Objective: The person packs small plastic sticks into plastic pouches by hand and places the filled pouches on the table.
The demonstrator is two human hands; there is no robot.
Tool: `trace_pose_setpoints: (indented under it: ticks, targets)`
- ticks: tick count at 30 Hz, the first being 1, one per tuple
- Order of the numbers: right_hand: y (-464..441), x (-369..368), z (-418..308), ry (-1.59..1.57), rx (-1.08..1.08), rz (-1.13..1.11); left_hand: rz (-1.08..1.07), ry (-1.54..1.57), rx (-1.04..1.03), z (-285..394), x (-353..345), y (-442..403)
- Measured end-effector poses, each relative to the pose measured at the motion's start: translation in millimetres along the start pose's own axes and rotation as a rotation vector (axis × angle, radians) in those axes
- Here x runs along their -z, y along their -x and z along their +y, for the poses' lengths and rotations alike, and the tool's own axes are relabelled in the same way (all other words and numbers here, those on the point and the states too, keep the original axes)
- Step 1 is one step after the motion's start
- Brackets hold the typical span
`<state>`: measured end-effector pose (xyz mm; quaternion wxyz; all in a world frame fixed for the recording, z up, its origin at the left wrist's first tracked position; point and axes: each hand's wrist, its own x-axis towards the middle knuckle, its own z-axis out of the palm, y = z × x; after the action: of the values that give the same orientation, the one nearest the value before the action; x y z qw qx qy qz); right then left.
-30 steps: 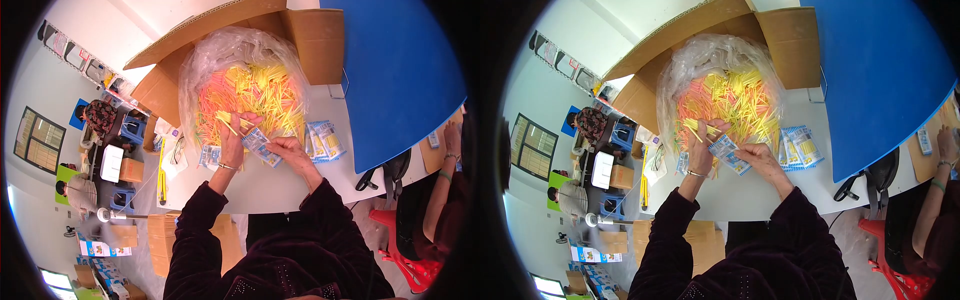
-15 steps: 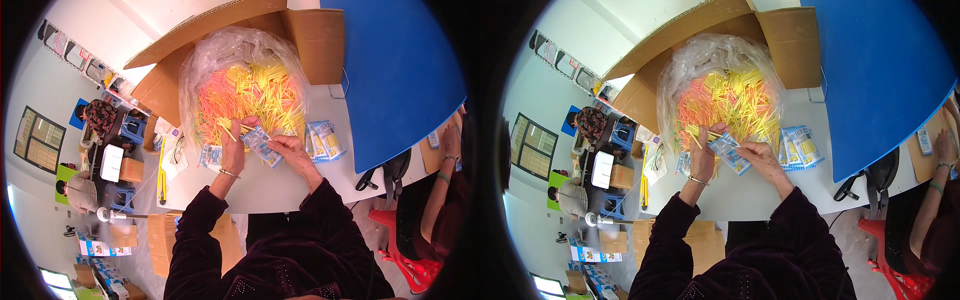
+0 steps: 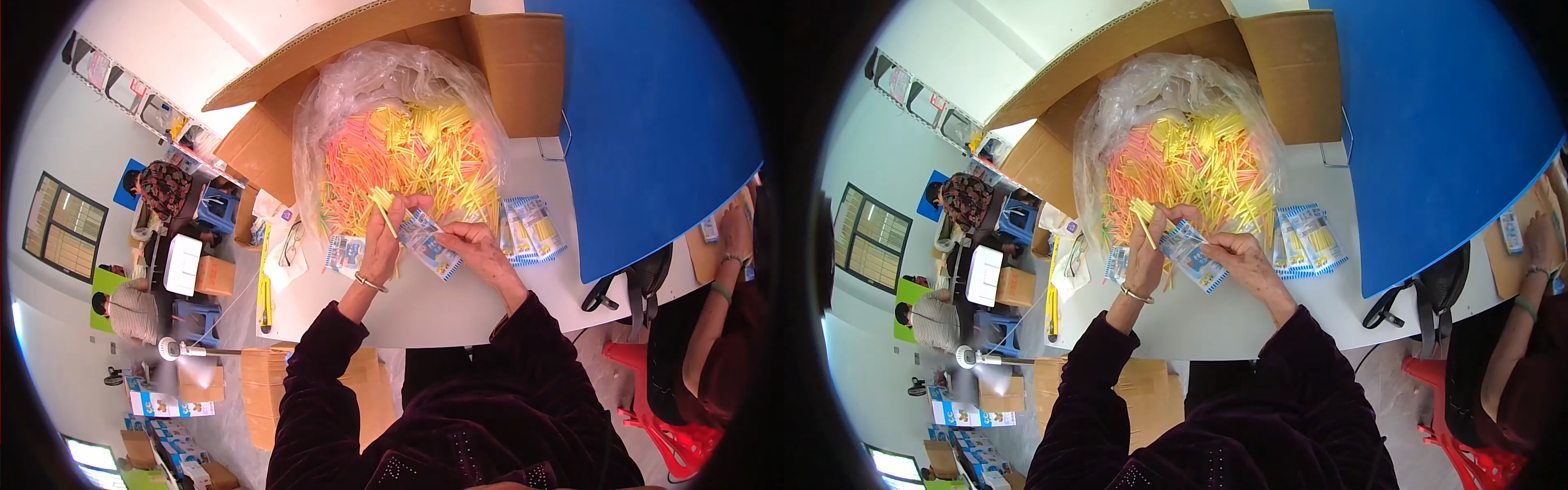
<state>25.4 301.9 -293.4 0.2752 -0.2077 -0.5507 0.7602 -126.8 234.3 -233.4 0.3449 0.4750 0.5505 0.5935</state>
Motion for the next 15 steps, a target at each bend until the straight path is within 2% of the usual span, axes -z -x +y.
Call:
trace_pose_setpoints:
  ticks: [3, 5, 7, 9, 11, 13, 15]
  targets:
    - [-2, 1, 3, -0.026, 0.026, 0.004, -0.042, 0.018, 0.021, -4, 2, 0]
    - [-2, -1, 2, -0.042, 0.017, 0.01, -0.042, 0.22, 0.153, -7, 4, -1]
    - [-4, 0, 5, -0.057, 0.009, 0.018, -0.041, 0.192, 0.156, -11, 4, -2]
    - [-13, 2, 17, -0.037, 0.134, 0.057, -0.044, 0.163, 0.158, -13, 6, -6]
    - [-16, 3, 17, -0.043, 0.118, 0.067, -0.14, 0.178, 0.206, -15, 12, -13]
    - [-19, 4, 20, -0.048, 0.101, 0.077, -0.148, 0.144, 0.175, -22, 17, -22]
    - [-24, 5, 26, -0.071, 0.172, 0.111, -0.154, 0.111, 0.145, -30, 20, -29]
